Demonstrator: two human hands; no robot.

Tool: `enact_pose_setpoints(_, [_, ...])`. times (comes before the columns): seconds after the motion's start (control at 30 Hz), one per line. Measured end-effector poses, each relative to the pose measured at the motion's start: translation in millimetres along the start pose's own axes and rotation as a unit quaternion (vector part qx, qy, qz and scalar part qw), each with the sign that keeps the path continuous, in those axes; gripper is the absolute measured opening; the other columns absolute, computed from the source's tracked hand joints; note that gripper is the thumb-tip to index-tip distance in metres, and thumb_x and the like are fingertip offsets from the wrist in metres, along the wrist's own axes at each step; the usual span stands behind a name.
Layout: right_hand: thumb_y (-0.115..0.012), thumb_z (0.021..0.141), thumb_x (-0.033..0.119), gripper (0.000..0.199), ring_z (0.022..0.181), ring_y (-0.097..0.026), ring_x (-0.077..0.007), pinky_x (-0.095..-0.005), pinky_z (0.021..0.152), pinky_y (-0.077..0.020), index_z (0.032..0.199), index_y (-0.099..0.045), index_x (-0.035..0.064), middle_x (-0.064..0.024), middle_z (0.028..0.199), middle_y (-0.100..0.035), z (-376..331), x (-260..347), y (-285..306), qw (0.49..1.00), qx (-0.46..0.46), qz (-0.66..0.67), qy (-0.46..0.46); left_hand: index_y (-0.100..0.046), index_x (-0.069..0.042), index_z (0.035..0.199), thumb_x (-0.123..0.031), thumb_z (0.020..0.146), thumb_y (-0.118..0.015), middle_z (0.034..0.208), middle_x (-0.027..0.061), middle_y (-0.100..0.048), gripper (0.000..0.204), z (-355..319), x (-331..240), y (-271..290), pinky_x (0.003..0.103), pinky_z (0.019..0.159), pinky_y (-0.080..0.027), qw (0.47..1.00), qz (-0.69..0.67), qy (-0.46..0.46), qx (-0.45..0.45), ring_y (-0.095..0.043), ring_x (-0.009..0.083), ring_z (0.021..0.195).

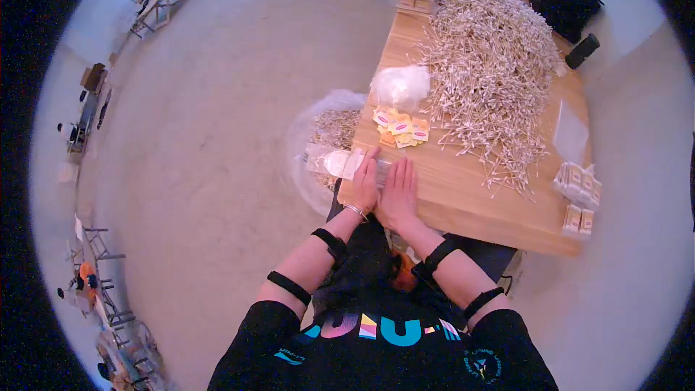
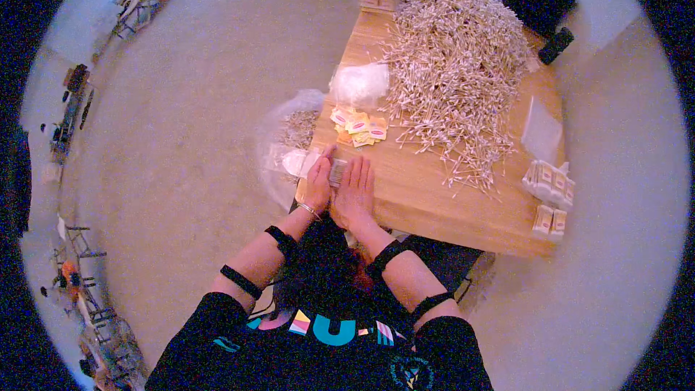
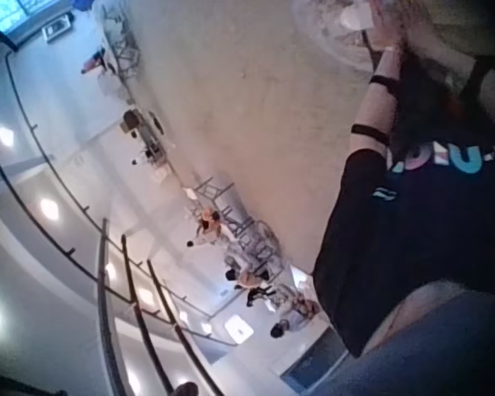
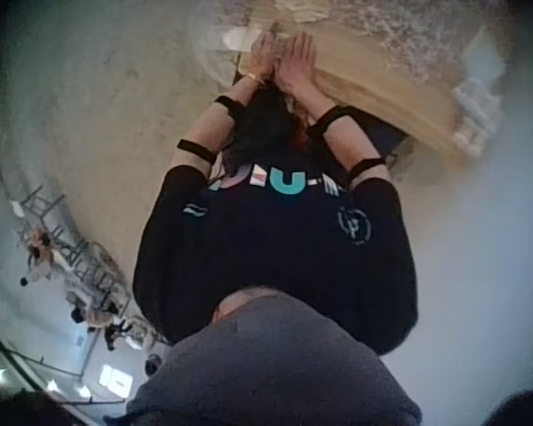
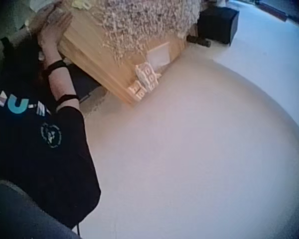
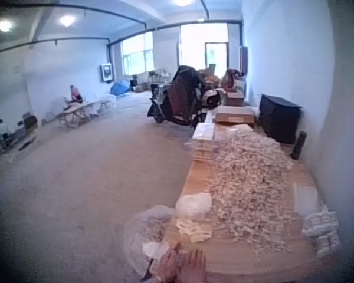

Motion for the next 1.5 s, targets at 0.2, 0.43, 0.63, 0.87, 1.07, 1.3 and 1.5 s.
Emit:
enact_pose_setpoints(0.2, [-0.039, 0.084, 0.04, 0.075, 0.133, 0.001, -0.0397, -0.0464, 0.108, 0.0001, 0.134, -0.013, -0.01, -0.0255, 0.142, -0.006, 5, 6, -2, 0.999, 0.043, 0.003, 0.0, -0.04, 0.003, 0.126, -0.029, 0.095, -0.032, 0.129, 0.0135, -0.044, 0.046, 7, -11, 6, 0.03, 0.102, -0.026, 0.998, 0.044, 0.028, 0.042, -0.038, 0.0206, 0.121])
enact_pose_setpoints(0.43, [-0.04, 0.084, 0.037, 0.073, 0.133, 0.0, -0.0395, -0.0463, 0.108, 0.0005, 0.134, -0.014, -0.0096, -0.0259, 0.142, -0.007, 12, 22, -4, 0.999, 0.028, -0.01, 0.02, -0.042, 0.004, 0.124, -0.029, 0.094, -0.029, 0.127, 0.0165, -0.045, 0.046, 6, -16, 18, 0.031, 0.102, -0.026, 0.995, 0.093, -0.001, 0.031, -0.039, 0.0244, 0.12])
enact_pose_setpoints(0.63, [-0.039, 0.084, 0.038, 0.072, 0.133, 0.001, -0.0381, -0.0459, 0.108, 0.0008, 0.134, -0.015, -0.009, -0.0249, 0.143, -0.007, 16, 23, -7, 0.999, 0.033, -0.013, 0.012, -0.043, 0.004, 0.124, -0.03, 0.094, -0.03, 0.127, 0.0165, -0.045, 0.047, 12, 0, 25, 0.031, 0.102, -0.026, 1.0, 0.028, 0.009, 0.003, -0.039, 0.0241, 0.12])
enact_pose_setpoints(0.87, [-0.039, 0.084, 0.039, 0.073, 0.133, 0.0, -0.0379, -0.0458, 0.108, 0.0009, 0.134, -0.016, -0.009, -0.0239, 0.143, -0.006, 13, 26, -4, 0.998, 0.055, 0.003, 0.024, -0.042, 0.003, 0.124, -0.026, 0.093, -0.033, 0.126, 0.018, -0.045, 0.043, 9, -7, 25, 0.032, 0.102, -0.026, 0.994, 0.107, -0.008, 0.02, -0.04, 0.0271, 0.12])
enact_pose_setpoints(1.07, [-0.043, 0.083, 0.038, 0.076, 0.133, -0.001, -0.0385, -0.0466, 0.108, -0.0019, 0.134, -0.014, -0.0094, -0.0254, 0.142, -0.006, 9, 30, -2, 0.999, 0.027, 0.026, 0.036, -0.039, -0.001, 0.127, -0.017, 0.076, -0.053, 0.129, 0.0163, -0.042, 0.055, 7, -24, 36, 0.037, 0.105, -0.023, 0.963, 0.234, -0.099, 0.092, -0.033, 0.0298, 0.125])
enact_pose_setpoints(1.3, [-0.047, 0.08, 0.038, 0.081, 0.132, -0.003, -0.0407, -0.0466, 0.108, -0.0037, 0.132, -0.011, -0.0119, -0.0281, 0.141, -0.008, 13, 33, -3, 0.998, -0.033, 0.039, 0.031, -0.041, -0.005, 0.125, -0.016, 0.063, -0.062, 0.13, 0.0101, -0.041, 0.066, 21, -53, 76, 0.044, 0.108, -0.012, 0.777, 0.571, -0.164, 0.209, -0.023, 0.0277, 0.13])
enact_pose_setpoints(1.5, [-0.045, 0.083, 0.04, 0.078, 0.132, -0.005, -0.0396, -0.0459, 0.108, -0.0045, 0.133, -0.013, -0.0108, -0.0271, 0.141, -0.009, 18, 43, -7, 0.998, -0.031, 0.043, 0.035, -0.047, -0.008, 0.118, -0.02, 0.062, -0.067, 0.125, 0.0078, -0.045, 0.061, 31, -46, 74, 0.045, 0.109, -0.012, 0.772, 0.565, -0.171, 0.236, -0.026, 0.0274, 0.129])
Point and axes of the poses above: each hand's wrist, its own z-axis towards the middle knuckle, its own y-axis out of the back of the hand, x = y × z, the point moved 7 cm from there along z, towards the middle knuckle
